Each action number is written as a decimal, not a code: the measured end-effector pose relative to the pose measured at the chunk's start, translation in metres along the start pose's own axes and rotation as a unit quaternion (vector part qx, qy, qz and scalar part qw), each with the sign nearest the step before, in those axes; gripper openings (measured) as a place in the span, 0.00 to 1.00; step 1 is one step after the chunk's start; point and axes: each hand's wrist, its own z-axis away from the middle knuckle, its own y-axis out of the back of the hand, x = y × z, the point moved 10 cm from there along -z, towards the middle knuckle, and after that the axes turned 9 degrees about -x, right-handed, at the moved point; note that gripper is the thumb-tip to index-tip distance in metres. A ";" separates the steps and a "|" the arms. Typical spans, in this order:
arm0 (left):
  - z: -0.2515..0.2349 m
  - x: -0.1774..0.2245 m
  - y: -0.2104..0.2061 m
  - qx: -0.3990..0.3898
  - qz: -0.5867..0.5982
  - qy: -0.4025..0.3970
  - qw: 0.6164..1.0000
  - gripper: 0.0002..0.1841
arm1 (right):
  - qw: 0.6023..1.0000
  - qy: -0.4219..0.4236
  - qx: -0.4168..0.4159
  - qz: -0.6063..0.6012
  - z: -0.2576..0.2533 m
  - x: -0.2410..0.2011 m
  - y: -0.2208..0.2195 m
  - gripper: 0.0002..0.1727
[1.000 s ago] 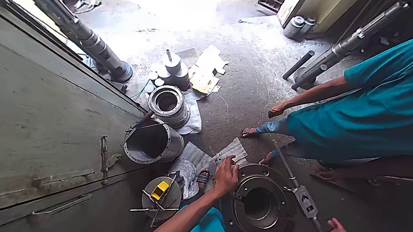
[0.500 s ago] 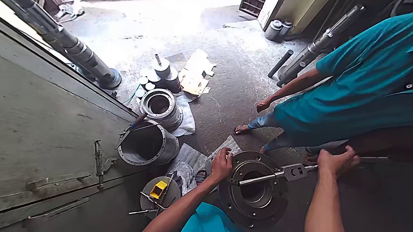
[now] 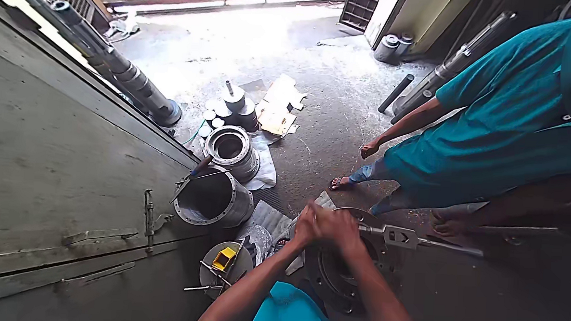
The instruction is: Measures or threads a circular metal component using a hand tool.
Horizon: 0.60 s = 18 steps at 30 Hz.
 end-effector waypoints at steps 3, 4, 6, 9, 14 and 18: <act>-0.007 -0.008 -0.004 -0.015 0.001 0.023 1.000 0.22 | 0.994 0.061 0.092 0.022 0.090 -0.008 -0.053 0.40; -0.006 -0.010 -0.005 -0.021 0.006 0.032 0.999 0.23 | 0.991 0.045 0.125 0.004 0.119 0.009 -0.065 0.37; -0.006 -0.010 -0.006 -0.026 0.012 0.034 0.999 0.22 | 0.980 -0.025 0.194 -0.035 0.173 0.053 -0.070 0.32; -0.010 -0.006 -0.006 -0.022 0.018 0.023 0.999 0.22 | 0.927 -0.175 0.331 0.008 0.232 0.129 -0.048 0.36; -0.008 -0.005 -0.006 -0.015 0.000 0.005 1.000 0.23 | 0.881 -0.376 0.288 0.001 0.243 0.237 -0.043 0.37; -0.008 -0.006 -0.005 -0.012 -0.025 0.007 1.000 0.23 | 0.896 -0.341 0.241 -0.152 0.217 0.205 -0.030 0.34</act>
